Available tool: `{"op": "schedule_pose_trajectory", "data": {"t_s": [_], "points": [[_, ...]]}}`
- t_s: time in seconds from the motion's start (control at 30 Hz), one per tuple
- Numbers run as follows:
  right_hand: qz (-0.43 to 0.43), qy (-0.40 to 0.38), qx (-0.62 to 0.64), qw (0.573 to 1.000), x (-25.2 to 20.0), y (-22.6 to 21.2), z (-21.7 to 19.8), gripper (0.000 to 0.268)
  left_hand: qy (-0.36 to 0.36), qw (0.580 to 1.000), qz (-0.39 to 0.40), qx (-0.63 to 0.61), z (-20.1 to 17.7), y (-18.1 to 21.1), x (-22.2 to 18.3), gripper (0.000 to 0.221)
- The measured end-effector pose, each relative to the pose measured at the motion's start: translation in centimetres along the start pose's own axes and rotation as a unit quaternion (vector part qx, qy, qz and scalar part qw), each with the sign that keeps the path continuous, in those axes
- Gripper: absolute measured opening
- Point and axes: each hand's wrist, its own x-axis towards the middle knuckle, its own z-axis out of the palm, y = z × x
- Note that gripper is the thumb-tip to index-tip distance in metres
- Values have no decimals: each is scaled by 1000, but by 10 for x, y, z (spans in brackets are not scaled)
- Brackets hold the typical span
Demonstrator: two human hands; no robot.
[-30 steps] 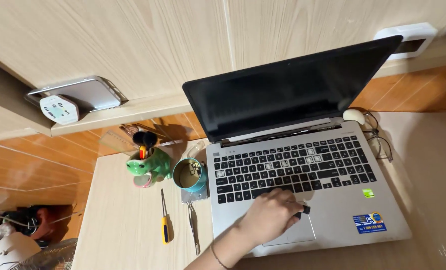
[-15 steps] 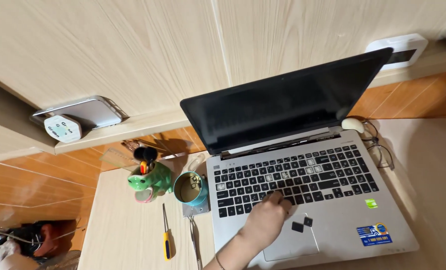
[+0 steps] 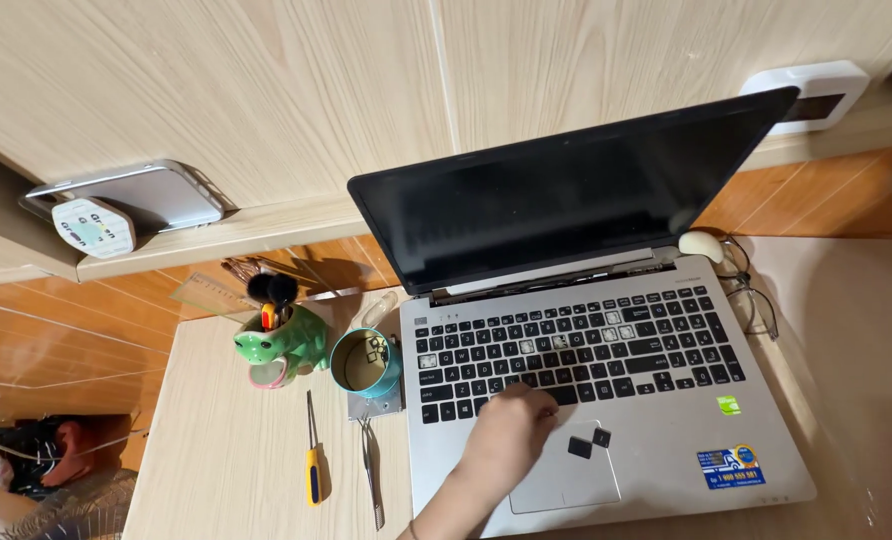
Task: Replacing or repairing keys and structural elements of a laptop keyboard.
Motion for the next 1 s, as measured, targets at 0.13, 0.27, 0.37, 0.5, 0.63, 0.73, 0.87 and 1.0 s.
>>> {"op": "schedule_pose_trajectory", "data": {"t_s": [0.13, 0.27, 0.37, 0.5, 0.63, 0.73, 0.87, 1.0], "points": [[1, -11, 10, 1000, 158, -99, 35, 29, 104, 971, -142, -163, -27, -3, -15, 14], [-49, 5, -325, 944, 186, -75, 16, 44, 164, 870, -210, -414, -34, -36, -43, 10], [-34, 23, -417, 908, 169, -31, 1, 48, 147, 819, -250, -495, -37, -32, -43, 11], [-33, 16, -229, 973, 150, -84, 29, 36, 112, 815, -267, -503, -26, -23, -36, 11], [-29, -38, -140, 989, 149, -118, 67, 26, 90, 880, -286, -368, -24, -18, -35, 12], [-33, -115, -123, 985, 159, -124, 89, 21, 163, 946, -261, -107, -34, -17, -32, 10], [-3, -233, -113, 966, 162, -128, 110, 25, 161, 979, -116, -42, -36, -19, -22, 18], [-69, -223, -113, 966, 165, -132, 116, 26, 128, 988, 3, 87, -37, -1, 0, 32]]}}
